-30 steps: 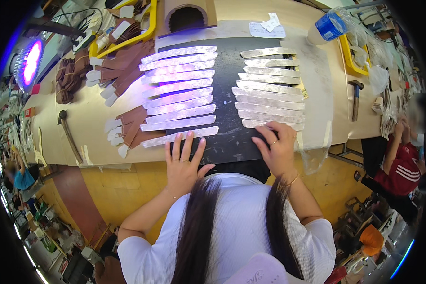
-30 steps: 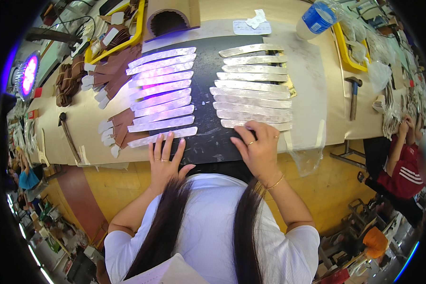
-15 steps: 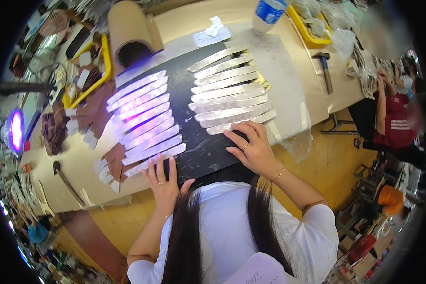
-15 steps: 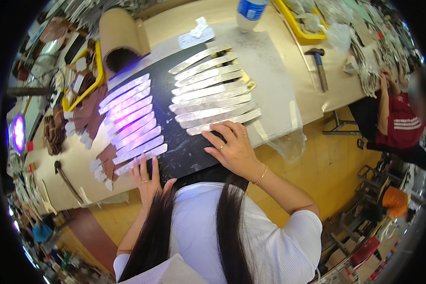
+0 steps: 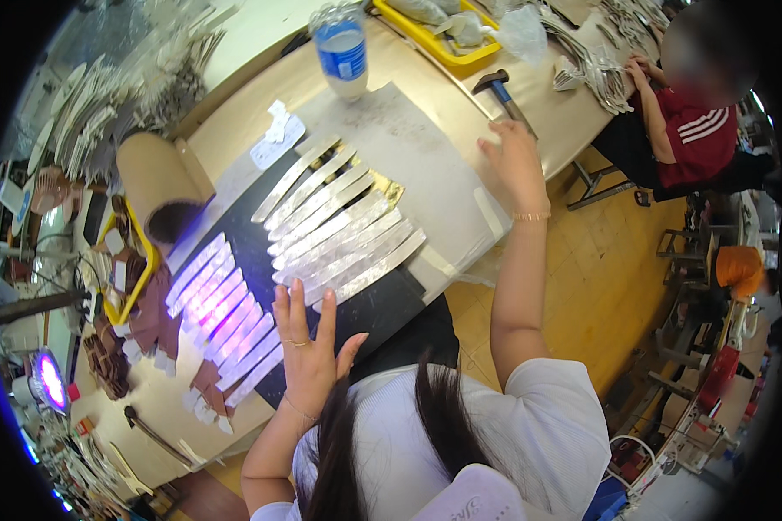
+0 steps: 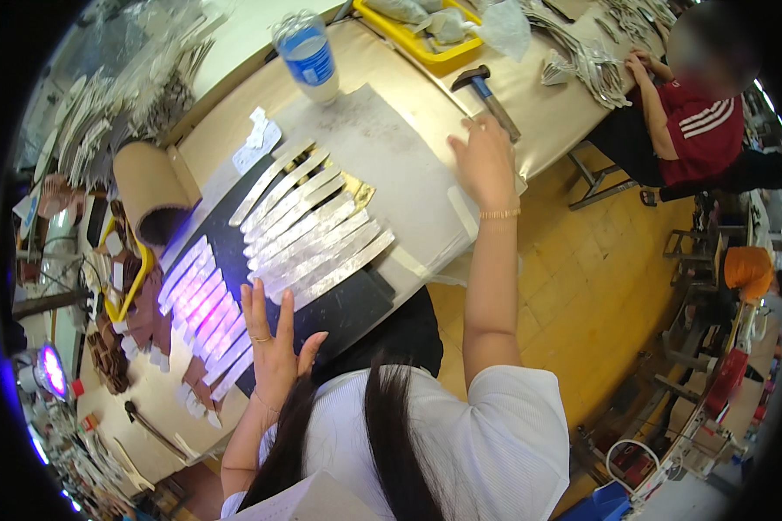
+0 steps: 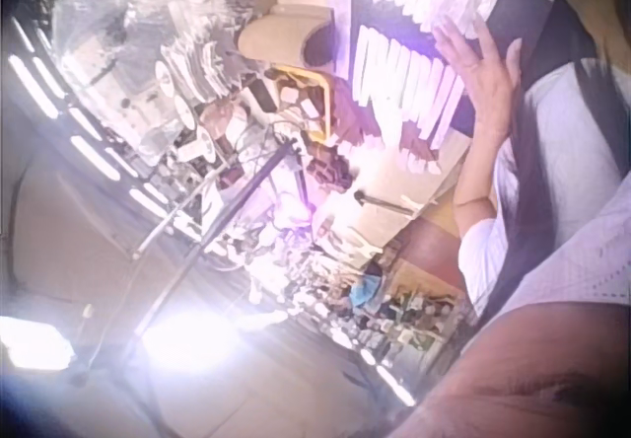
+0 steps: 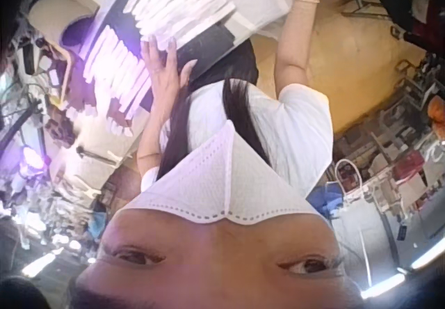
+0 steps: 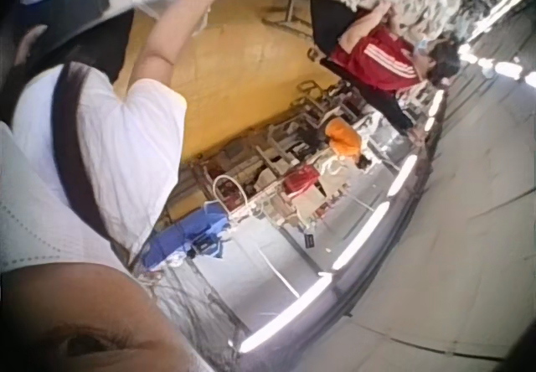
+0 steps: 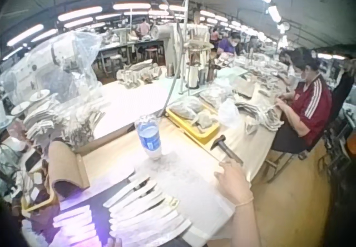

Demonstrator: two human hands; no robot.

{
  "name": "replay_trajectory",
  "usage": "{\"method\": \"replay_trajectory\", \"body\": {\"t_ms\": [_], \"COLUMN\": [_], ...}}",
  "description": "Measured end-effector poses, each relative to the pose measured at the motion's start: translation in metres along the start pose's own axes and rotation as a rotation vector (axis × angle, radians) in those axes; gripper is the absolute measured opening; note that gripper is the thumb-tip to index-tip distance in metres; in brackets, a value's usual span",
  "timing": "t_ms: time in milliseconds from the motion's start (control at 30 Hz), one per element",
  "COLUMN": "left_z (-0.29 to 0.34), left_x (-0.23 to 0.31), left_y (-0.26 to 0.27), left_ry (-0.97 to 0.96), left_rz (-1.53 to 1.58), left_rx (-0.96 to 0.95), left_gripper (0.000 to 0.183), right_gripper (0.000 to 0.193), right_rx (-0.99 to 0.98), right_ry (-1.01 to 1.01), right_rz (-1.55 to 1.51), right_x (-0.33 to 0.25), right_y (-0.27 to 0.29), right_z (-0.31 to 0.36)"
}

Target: The person arranges white plastic strips on a black work surface, then uses a hammer to drive small fasteners into the strips one by one. The person repeatedly picks up fasteners and strikes them with the hammer while holding the strips in place.

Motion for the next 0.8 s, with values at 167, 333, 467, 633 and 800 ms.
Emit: {"method": "replay_trajectory", "body": {"t_ms": [167, 333, 467, 633, 800], "left_z": [-0.01, 0.011, 0.012, 0.01, 0.008], "left_x": [0.002, 0.01, 0.009, 0.012, 0.013], "left_y": [-0.02, -0.049, -0.065, -0.061, -0.057], "left_ry": [-0.069, -0.063, -0.135, -0.096, -0.083], "left_rz": [0.056, 0.076, 0.058, 0.027, 0.124], "left_rx": [0.021, 0.142, 0.173, 0.221, 0.241], "left_gripper": [0.072, 0.057, 0.05, 0.043, 0.043], "right_gripper": [0.023, 0.018, 0.028, 0.039, 0.054], "right_rx": [0.26, 0.233, 0.094, 0.039, -0.26], "right_ry": [0.049, 0.156, -0.166, -0.29, -0.377], "right_rz": [-0.141, 0.082, 0.333, 0.311, -0.043], "right_x": [0.021, -0.045, -0.042, -0.069, -0.041], "right_y": [-0.03, -0.072, -0.107, -0.109, -0.088], "right_z": [-0.095, -0.192, -0.247, -0.247, -0.267]}}
Point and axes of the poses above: each hand's wrist, its own z-axis away from the middle knuckle, its own y-axis out of the back of the hand, x = y × z, the point moved 1 cm from there along -z, towards the middle knuckle, and after that the axes turned 13 degrees about -y, right-handed, at the moved point
